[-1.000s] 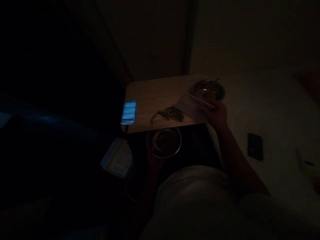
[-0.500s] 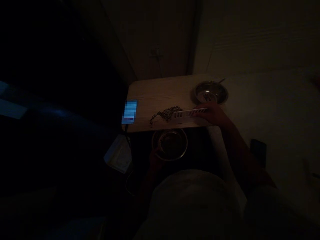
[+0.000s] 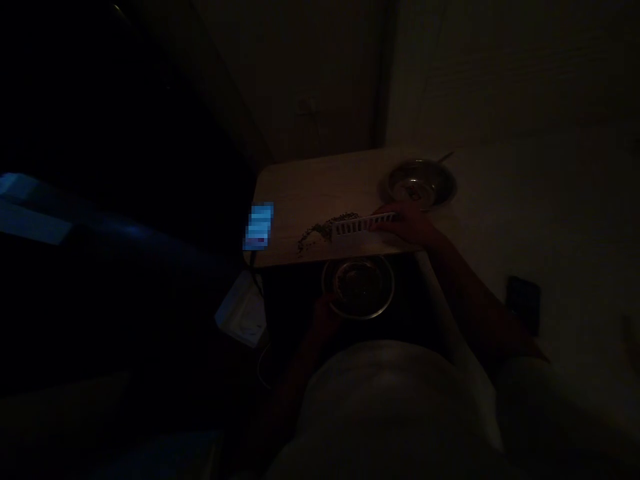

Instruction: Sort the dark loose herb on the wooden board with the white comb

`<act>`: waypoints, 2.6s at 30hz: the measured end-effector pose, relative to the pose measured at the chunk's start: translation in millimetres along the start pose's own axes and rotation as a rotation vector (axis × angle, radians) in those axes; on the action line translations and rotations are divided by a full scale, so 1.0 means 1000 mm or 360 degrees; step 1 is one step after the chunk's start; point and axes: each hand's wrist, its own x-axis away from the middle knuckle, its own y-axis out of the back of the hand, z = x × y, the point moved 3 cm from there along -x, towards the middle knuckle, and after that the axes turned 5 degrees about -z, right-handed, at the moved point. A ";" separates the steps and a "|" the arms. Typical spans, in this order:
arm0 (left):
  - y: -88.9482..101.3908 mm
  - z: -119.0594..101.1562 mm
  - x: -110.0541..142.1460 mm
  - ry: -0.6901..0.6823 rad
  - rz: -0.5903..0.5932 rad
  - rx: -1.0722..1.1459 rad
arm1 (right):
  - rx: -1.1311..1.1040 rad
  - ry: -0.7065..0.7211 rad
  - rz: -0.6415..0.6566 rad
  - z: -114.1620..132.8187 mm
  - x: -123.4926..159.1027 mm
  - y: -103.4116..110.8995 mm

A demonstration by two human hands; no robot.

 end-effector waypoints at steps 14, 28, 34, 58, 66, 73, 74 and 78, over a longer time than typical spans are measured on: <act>0.004 0.009 -0.020 0.0191 -0.0082 -0.0006 | 0.0137 -0.0229 -0.0664 -0.012 0.010 0.004; 0.009 0.007 -0.021 0.0157 -0.0096 -0.0068 | 0.0275 -0.0257 -0.1047 -0.014 0.026 0.021; 0.003 0.005 -0.015 0.0108 0.0050 -0.0022 | 0.0443 -0.0247 -0.1169 -0.005 0.046 0.030; -0.013 0.025 -0.038 0.0469 0.0200 -0.0177 | 0.0643 -0.0244 -0.0944 0.019 0.110 0.045; -0.035 0.025 -0.027 0.0499 0.0386 -0.0292 | 0.0350 -0.0241 -0.0711 0.011 0.114 0.057; -0.046 0.022 -0.020 0.0451 0.0514 -0.0344 | 0.0203 -0.0165 -0.0415 0.004 0.114 0.063; -0.045 0.022 -0.022 0.0444 0.0527 -0.0350 | 0.0195 -0.0172 -0.0443 0.002 0.113 0.065; -0.035 0.027 -0.030 0.0460 0.0529 -0.0405 | 0.0237 -0.0187 -0.0731 -0.001 0.100 0.073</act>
